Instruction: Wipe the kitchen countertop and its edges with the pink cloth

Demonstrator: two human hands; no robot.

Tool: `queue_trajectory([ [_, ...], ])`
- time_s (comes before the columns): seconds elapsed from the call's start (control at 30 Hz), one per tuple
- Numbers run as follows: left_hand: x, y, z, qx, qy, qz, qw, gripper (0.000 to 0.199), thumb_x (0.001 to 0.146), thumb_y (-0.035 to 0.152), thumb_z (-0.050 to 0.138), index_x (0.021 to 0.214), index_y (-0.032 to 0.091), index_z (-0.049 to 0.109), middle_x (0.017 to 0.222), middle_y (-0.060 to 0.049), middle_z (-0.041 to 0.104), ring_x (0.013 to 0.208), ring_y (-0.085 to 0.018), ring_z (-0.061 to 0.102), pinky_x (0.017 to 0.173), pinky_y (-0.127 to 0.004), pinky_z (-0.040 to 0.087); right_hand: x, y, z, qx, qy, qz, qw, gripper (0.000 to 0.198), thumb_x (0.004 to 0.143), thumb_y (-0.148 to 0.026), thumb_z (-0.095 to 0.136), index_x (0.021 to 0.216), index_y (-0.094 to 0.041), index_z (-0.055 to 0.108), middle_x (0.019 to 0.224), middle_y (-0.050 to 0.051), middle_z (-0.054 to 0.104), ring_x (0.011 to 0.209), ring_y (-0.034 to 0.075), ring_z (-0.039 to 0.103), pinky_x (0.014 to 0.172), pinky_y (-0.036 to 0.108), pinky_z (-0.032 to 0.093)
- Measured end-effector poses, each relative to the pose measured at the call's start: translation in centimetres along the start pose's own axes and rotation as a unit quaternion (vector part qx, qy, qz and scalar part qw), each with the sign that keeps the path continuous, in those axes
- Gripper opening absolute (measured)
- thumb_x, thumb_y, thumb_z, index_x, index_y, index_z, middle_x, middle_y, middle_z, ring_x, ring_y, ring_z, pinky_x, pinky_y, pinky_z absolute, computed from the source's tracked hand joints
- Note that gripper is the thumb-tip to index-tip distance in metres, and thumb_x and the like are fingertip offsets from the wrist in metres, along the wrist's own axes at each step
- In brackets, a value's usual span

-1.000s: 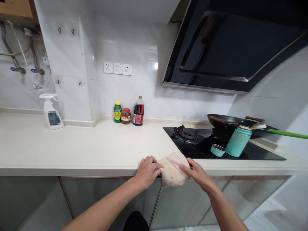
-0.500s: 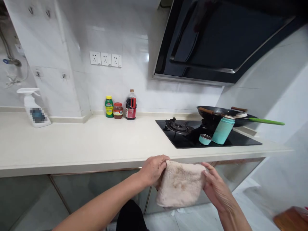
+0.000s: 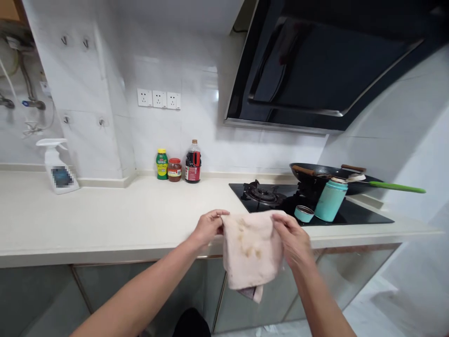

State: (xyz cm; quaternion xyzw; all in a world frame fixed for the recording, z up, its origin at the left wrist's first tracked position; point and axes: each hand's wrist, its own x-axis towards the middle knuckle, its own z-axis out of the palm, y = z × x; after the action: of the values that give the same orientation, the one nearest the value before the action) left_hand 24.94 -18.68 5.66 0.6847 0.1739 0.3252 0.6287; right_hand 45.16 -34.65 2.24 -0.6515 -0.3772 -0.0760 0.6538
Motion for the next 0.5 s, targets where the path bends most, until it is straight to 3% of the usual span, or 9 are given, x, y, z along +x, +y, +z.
queue_trajectory([
  [0.1,2.7,0.7,-3.4,0.074,0.087,0.004,0.993,0.047,0.084,0.022,0.049,0.13,0.013,0.057,0.083,-0.004,0.066,0.067,-0.011,0.063,0.067,-0.026,0.053,3.3,-0.6,3.8,-0.1,-0.068,-0.031,0.992,0.049,0.077,-0.051,0.052,0.109,-0.019,0.069,0.127,0.013,0.053,0.121,0.027,0.051,0.108,0.042,0.041],
  [0.17,3.4,0.7,-6.1,0.117,0.128,0.007,0.985,0.05,0.085,0.023,0.048,0.133,0.014,0.053,0.089,-0.006,0.067,0.07,-0.013,0.064,0.07,-0.028,0.053,3.8,-0.3,5.3,-0.146,-0.09,-0.022,0.985,0.053,0.073,-0.048,0.054,0.113,-0.016,0.069,0.131,0.017,0.047,0.125,0.032,0.047,0.107,0.048,0.04],
  [0.27,2.7,0.1,-10.3,0.198,0.151,0.023,0.968,0.035,0.081,0.025,0.053,0.112,0.017,0.065,0.094,-0.007,0.068,0.081,-0.017,0.064,0.081,-0.034,0.052,3.0,0.3,6.1,-0.218,-0.131,-0.012,0.967,0.053,0.08,-0.047,0.048,0.12,-0.018,0.067,0.135,0.018,0.045,0.129,0.036,0.043,0.106,0.057,0.037],
  [0.37,0.6,-0.2,-14.0,0.265,0.132,0.042,0.954,0.017,0.075,0.026,0.06,0.087,0.02,0.071,0.094,-0.006,0.07,0.093,-0.022,0.062,0.096,-0.038,0.046,2.0,0.2,7.3,-0.271,-0.206,-0.017,0.94,0.051,0.091,-0.051,0.04,0.127,-0.023,0.063,0.137,0.013,0.05,0.131,0.032,0.043,0.112,0.055,0.031],
  [0.43,-1.0,-0.4,-16.4,0.353,0.118,0.057,0.926,0.017,0.077,0.027,0.059,0.087,0.021,0.072,0.098,-0.007,0.07,0.1,-0.024,0.061,0.101,-0.041,0.042,1.4,-0.4,9.0,-0.297,-0.27,-0.017,0.916,0.055,0.095,-0.055,0.035,0.137,-0.026,0.057,0.143,0.01,0.05,0.135,0.031,0.041,0.115,0.055,0.026],
  [0.5,-2.6,-0.5,-19.0,0.487,0.113,0.062,0.864,0.023,0.084,0.029,0.055,0.096,0.021,0.073,0.105,-0.009,0.069,0.106,-0.027,0.06,0.102,-0.044,0.041,0.7,-1.3,11.4,-0.325,-0.327,-0.008,0.887,0.063,0.095,-0.063,0.035,0.145,-0.026,0.049,0.149,0.012,0.044,0.14,0.037,0.032,0.115,0.061,0.019],
])
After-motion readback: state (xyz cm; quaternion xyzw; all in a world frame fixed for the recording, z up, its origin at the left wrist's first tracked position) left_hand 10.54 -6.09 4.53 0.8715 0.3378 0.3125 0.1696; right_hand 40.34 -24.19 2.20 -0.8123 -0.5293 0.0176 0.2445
